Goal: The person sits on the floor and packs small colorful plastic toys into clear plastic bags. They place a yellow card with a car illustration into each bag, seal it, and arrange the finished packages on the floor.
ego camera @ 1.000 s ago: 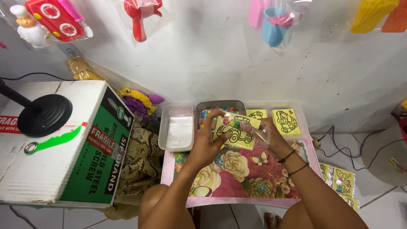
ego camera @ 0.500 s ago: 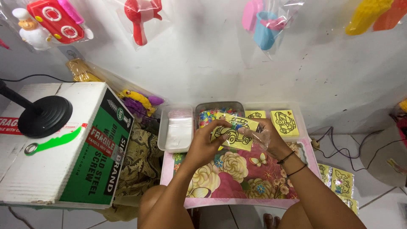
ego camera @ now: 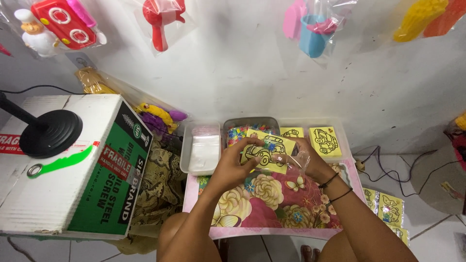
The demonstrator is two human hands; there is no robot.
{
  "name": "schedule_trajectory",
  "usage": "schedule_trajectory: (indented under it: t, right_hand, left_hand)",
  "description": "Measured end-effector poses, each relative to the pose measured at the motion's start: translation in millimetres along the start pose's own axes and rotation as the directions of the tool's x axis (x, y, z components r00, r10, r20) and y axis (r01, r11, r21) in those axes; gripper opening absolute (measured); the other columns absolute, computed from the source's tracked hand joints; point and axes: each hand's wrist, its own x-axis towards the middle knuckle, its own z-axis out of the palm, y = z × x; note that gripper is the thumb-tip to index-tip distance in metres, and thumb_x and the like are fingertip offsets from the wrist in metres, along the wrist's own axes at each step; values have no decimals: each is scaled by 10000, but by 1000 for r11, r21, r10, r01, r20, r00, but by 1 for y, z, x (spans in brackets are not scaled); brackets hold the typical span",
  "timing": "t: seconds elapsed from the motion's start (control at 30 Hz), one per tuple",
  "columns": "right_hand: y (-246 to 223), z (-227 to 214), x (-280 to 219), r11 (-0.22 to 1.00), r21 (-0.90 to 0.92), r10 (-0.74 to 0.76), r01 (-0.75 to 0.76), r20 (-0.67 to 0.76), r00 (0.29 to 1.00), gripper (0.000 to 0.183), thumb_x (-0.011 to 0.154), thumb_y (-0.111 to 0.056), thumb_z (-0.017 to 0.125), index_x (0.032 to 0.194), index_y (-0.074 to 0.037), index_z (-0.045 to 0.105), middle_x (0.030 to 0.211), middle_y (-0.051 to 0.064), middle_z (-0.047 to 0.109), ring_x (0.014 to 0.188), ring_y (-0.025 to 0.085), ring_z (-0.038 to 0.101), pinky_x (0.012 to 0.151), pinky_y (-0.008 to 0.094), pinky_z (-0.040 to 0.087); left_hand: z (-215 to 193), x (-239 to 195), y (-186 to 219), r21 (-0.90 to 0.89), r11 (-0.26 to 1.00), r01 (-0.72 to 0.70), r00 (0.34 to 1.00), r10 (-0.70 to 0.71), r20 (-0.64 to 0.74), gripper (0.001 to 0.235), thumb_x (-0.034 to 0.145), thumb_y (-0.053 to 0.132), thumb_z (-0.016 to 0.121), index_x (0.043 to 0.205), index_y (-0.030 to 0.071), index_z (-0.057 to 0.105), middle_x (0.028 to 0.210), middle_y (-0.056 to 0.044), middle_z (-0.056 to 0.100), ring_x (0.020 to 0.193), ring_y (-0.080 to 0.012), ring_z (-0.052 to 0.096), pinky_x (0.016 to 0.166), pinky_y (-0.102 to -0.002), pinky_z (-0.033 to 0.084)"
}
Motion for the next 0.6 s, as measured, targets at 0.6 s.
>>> schedule_trajectory:
  t: [0.6]
  right_hand:
    - [0, -8, 8, 914, 393, -164, 100, 132, 978, 285, 737, 35, 818, 996, 103, 722, 844, 219, 779, 759, 252, 716, 680, 354, 588]
  left_hand:
    - [0, -1, 3, -116, 993, -1, 1000, 4, 29, 403, 921, -92, 588, 1300, 32, 643, 1155, -267, 702, 1008, -315, 698, 903, -455, 585]
